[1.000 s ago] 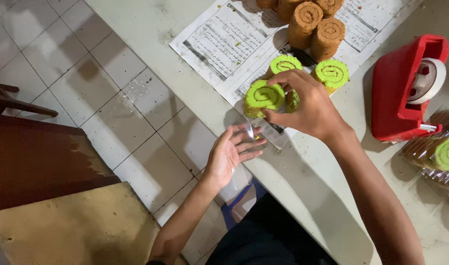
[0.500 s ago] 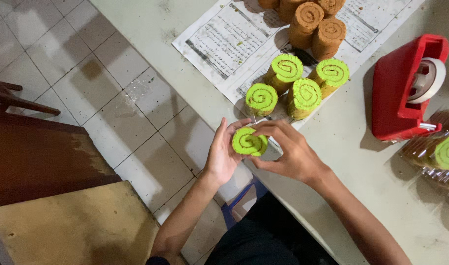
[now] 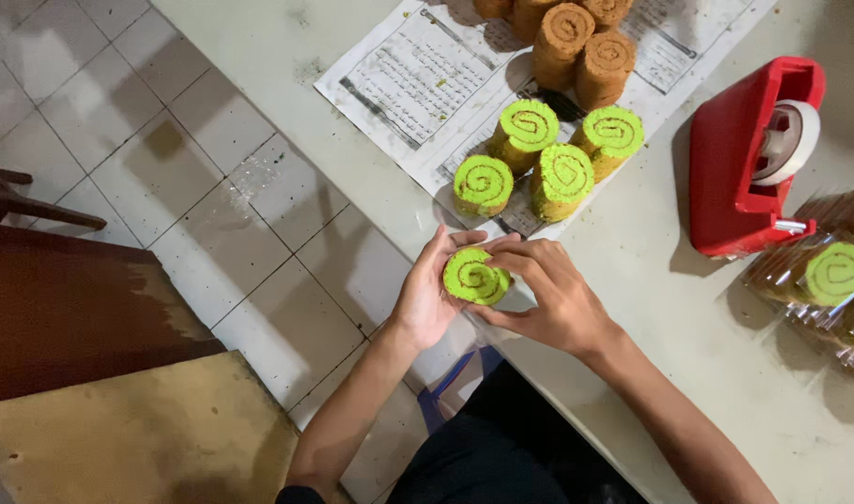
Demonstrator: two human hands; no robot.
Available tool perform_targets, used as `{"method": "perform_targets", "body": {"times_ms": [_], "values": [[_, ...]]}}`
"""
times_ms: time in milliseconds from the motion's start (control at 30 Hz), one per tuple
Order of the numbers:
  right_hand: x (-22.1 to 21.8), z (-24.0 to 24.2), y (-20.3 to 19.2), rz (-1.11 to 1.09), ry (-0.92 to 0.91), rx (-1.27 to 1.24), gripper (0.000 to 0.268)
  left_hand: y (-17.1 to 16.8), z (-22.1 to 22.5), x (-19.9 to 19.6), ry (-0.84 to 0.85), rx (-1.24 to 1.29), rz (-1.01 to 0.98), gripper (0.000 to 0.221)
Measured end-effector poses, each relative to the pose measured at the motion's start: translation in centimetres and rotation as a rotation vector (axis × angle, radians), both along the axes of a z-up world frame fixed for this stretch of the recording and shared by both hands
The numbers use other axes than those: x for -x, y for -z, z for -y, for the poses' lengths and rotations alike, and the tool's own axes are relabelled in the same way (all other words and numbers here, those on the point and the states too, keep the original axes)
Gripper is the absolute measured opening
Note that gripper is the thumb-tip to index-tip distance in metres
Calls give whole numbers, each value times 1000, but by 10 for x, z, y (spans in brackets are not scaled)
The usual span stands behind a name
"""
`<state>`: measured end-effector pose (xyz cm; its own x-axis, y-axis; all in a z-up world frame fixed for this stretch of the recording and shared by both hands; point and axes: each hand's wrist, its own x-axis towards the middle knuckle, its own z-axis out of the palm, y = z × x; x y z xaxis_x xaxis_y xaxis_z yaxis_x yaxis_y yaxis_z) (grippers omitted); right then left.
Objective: The person wraps individual green roll cake slices in clear plastic film and secures them with tape using a dispenser.
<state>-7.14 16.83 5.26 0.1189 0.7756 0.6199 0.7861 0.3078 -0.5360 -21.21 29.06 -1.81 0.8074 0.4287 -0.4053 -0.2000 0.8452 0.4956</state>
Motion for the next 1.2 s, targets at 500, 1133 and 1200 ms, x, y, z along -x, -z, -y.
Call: {"method": "perform_targets", "body": {"times_ms": [500, 1133, 1200], "values": [[-15, 31, -17, -31, 12, 88, 63, -43, 19, -11, 115, 3, -104, 65], [-38, 59, -37, -5, 43, 213, 68, -41, 45, -24, 220, -29, 6, 61], [-41, 68, -26, 32, 42, 206, 71, -41, 44, -26, 230, -33, 12, 63]]}}
